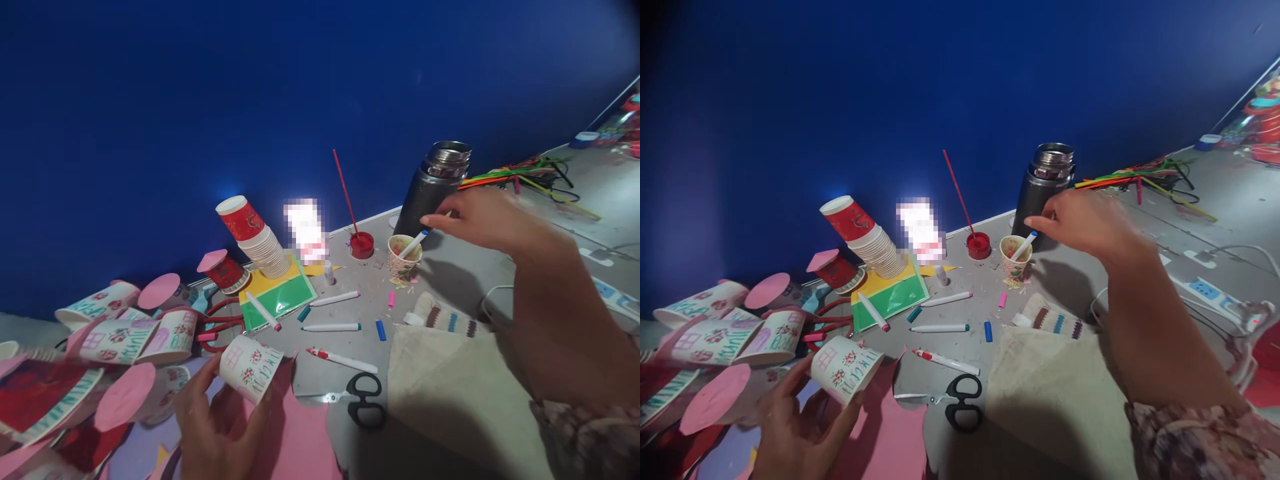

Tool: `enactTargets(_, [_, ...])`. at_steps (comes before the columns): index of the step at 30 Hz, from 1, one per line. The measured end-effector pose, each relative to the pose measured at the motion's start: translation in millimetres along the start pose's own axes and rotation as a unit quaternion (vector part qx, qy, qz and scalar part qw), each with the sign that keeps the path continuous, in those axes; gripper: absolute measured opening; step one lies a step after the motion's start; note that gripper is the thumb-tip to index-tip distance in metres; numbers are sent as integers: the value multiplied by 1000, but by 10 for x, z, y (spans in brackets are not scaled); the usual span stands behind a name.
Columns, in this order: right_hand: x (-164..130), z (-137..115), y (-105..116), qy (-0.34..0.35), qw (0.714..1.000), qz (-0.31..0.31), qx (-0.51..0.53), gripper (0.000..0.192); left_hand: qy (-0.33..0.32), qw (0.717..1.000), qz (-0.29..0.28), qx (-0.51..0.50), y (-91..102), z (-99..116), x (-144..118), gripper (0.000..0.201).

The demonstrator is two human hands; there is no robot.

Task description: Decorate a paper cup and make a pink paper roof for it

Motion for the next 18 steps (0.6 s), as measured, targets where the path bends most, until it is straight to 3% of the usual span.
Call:
enactTargets(1, [30, 78, -42, -45, 996, -34, -67, 43, -2, 1000, 6, 0, -7, 8, -13, 90])
enactTargets(5, [99, 14, -254, -45, 986, -138, -87, 22, -12, 1000, 16, 9, -9, 32, -33, 89])
enactTargets(10, [132, -183, -351, -10, 989, -139, -54, 20, -30, 999, 13, -2, -7, 3, 0, 88])
enactTargets(14, [161, -159, -458, 16, 984, -173, -25, 18, -36, 999, 13, -9, -16, -21, 11, 80])
enactTargets(18, [190, -96, -448, 22, 986, -166, -29, 24, -19, 1000, 1, -2, -7, -24, 2, 87])
Point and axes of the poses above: each hand's wrist, its own x-axis towards the middle knuckle, its own y-axis out of the back of the hand, z = x × y, the point moved 2 cm from there along x, towards the middle knuckle, and after that the axes turned 3 degrees about x, right-handed, at the moved point
